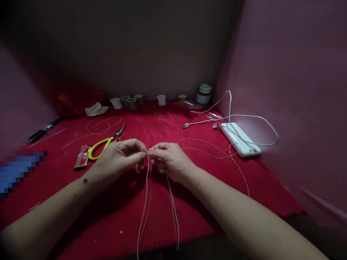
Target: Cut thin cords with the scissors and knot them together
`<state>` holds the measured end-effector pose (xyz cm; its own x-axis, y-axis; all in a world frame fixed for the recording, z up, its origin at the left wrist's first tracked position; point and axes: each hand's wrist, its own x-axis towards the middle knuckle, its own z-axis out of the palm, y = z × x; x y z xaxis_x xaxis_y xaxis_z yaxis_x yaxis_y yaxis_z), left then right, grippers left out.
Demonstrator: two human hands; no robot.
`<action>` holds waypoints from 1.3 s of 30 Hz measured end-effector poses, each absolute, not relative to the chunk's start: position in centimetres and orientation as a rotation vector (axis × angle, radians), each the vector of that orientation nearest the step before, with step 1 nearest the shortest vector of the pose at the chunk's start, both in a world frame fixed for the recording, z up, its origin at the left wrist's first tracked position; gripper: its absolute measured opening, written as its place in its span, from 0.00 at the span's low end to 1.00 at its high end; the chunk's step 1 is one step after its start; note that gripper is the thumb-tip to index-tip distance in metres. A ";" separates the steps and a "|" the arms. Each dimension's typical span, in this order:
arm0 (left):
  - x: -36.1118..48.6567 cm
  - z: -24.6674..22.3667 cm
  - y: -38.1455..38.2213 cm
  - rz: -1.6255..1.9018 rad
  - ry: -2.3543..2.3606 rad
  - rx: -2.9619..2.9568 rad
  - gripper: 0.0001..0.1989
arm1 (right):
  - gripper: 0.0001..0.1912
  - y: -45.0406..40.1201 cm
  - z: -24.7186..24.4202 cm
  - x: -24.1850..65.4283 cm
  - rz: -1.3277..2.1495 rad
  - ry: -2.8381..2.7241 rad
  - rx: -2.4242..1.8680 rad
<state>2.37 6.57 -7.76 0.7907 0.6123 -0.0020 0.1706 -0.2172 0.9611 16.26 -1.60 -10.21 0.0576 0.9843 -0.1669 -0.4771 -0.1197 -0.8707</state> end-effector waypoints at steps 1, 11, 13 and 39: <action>2.4 -7.7 6.6 0.450 0.606 1.747 0.02 | 0.09 -1.6 -10.2 16.2 1.435 -0.701 -0.979; 2.4 -7.7 6.7 0.406 0.572 1.557 0.05 | 0.08 -1.5 -10.2 16.2 1.397 -0.711 -0.959; 2.4 -7.7 6.7 0.422 0.572 1.610 0.04 | 0.08 -1.6 -10.2 16.1 1.388 -0.709 -0.977; 1.7 -9.1 6.3 0.824 0.402 2.919 0.07 | 0.11 -1.8 -10.0 15.5 1.320 -0.734 -1.128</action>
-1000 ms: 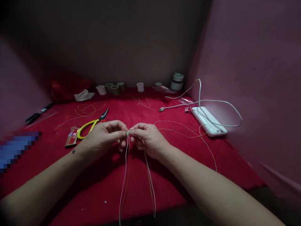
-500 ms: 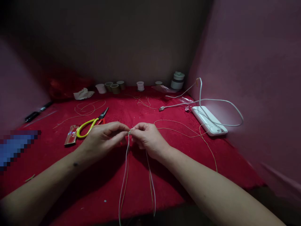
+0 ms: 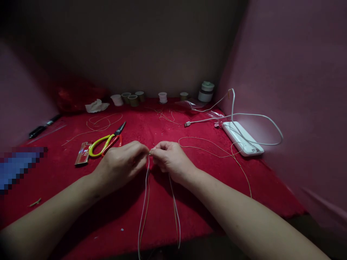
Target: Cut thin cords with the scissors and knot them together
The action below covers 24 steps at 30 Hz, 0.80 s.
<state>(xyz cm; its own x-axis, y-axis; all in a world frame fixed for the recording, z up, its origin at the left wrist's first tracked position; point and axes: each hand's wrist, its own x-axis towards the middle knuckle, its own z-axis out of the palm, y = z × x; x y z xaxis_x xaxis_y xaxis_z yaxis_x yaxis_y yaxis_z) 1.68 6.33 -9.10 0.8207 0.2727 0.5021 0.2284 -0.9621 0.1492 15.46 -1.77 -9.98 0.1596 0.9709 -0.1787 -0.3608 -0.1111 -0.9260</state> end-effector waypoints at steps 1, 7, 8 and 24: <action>1.8 -9.0 6.3 0.825 0.427 2.839 0.06 | 0.11 -1.8 -10.0 15.5 1.325 -0.725 -1.121; 2.1 -8.4 6.1 0.700 0.629 2.412 0.05 | 0.11 -1.8 -9.8 15.6 1.351 -0.698 -1.063; 2.0 -8.5 6.1 0.684 0.635 2.377 0.05 | 0.11 -1.9 -9.7 15.7 1.352 -0.703 -1.055; 2.1 -8.6 6.1 0.721 0.607 2.475 0.05 | 0.08 -1.6 -10.5 16.0 1.285 -0.721 -0.959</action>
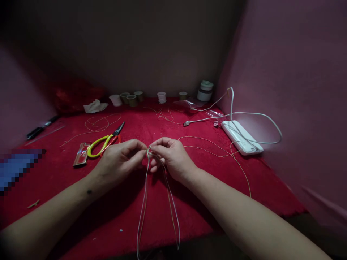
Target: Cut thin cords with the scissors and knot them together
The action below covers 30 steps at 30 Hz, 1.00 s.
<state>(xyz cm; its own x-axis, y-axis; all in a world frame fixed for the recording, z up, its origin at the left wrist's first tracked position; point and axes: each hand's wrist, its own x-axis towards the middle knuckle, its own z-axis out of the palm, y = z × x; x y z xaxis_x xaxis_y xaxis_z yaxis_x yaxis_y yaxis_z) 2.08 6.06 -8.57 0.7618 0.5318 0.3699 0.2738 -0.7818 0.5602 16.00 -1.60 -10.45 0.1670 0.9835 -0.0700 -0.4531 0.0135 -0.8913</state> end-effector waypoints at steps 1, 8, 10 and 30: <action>2.0 -8.6 6.1 0.743 0.597 2.507 0.05 | 0.08 -1.6 -10.4 15.9 1.284 -0.711 -0.962; 1.9 -9.3 5.9 0.766 0.524 2.777 0.07 | 0.12 -1.7 -9.9 15.4 1.200 -0.719 -1.133; 2.0 -9.4 5.9 0.742 0.522 2.818 0.08 | 0.11 -1.7 -9.9 15.3 1.189 -0.728 -1.164; 2.0 -9.3 6.2 0.788 0.465 2.717 0.06 | 0.08 -1.4 -10.6 15.2 1.318 -0.700 -1.031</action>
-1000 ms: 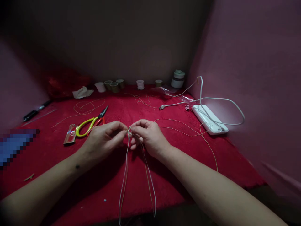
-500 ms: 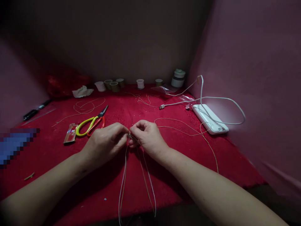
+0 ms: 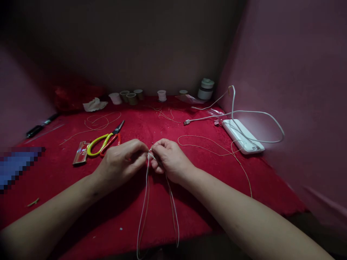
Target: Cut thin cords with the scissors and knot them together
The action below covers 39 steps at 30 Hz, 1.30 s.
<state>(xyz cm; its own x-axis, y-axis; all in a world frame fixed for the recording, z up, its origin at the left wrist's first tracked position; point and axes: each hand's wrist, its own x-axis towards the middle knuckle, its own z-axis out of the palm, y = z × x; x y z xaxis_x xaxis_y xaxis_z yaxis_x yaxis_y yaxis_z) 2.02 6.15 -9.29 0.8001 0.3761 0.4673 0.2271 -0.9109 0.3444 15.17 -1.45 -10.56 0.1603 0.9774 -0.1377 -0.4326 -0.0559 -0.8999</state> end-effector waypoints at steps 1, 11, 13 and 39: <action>2.0 -9.3 6.2 0.787 0.461 2.714 0.06 | 0.07 -1.5 -10.5 15.2 1.324 -0.699 -1.040; 1.9 -9.3 6.2 0.813 0.394 2.697 0.05 | 0.05 -1.4 -10.7 15.3 1.355 -0.703 -1.007; 1.9 -9.3 6.2 0.814 0.386 2.686 0.05 | 0.04 -1.4 -10.8 15.2 1.395 -0.674 -0.971; 2.3 -9.0 6.1 0.677 0.631 2.134 0.03 | 0.04 -1.2 -10.6 16.1 1.348 -0.690 -0.905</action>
